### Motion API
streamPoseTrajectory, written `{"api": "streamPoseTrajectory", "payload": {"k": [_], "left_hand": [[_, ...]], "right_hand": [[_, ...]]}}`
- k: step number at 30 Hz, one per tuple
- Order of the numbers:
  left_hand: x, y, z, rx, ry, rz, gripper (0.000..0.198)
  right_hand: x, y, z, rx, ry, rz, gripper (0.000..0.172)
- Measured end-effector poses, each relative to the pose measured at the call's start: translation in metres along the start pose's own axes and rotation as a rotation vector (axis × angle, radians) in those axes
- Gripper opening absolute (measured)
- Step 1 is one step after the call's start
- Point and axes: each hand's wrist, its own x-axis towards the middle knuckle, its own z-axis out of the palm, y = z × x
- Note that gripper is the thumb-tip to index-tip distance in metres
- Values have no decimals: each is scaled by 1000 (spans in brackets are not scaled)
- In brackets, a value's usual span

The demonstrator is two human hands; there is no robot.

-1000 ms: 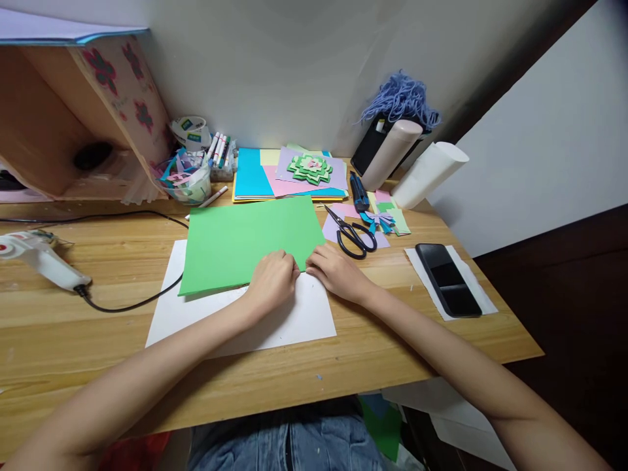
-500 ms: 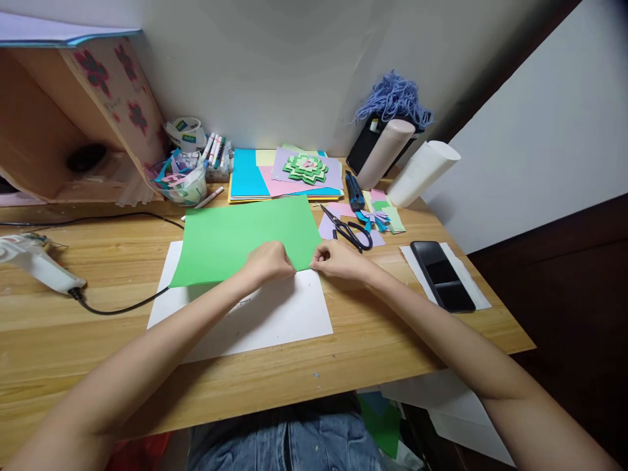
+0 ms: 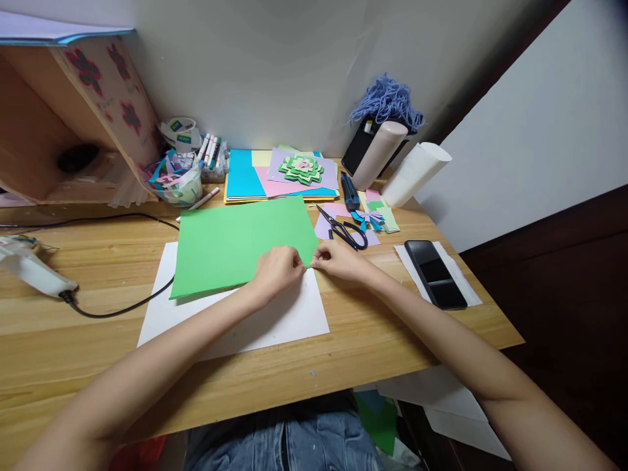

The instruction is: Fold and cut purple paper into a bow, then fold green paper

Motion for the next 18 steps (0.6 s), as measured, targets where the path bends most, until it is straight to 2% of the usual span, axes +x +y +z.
{"api": "streamPoseTrajectory", "payload": {"k": [3, 9, 15, 18], "left_hand": [[3, 2, 1, -1, -8, -45, 16], [14, 1, -7, 14, -110, -140, 16], [18, -6, -11, -34, -133, -195, 22], [18, -8, -10, -52, -128, -191, 23]], "right_hand": [[-2, -3, -3, -18, -5, 18, 14], [-4, -8, -14, -70, -53, 81, 16], [-3, -3, -24, -226, -21, 180, 32], [-4, 2, -27, -236, -14, 203, 32]]}}
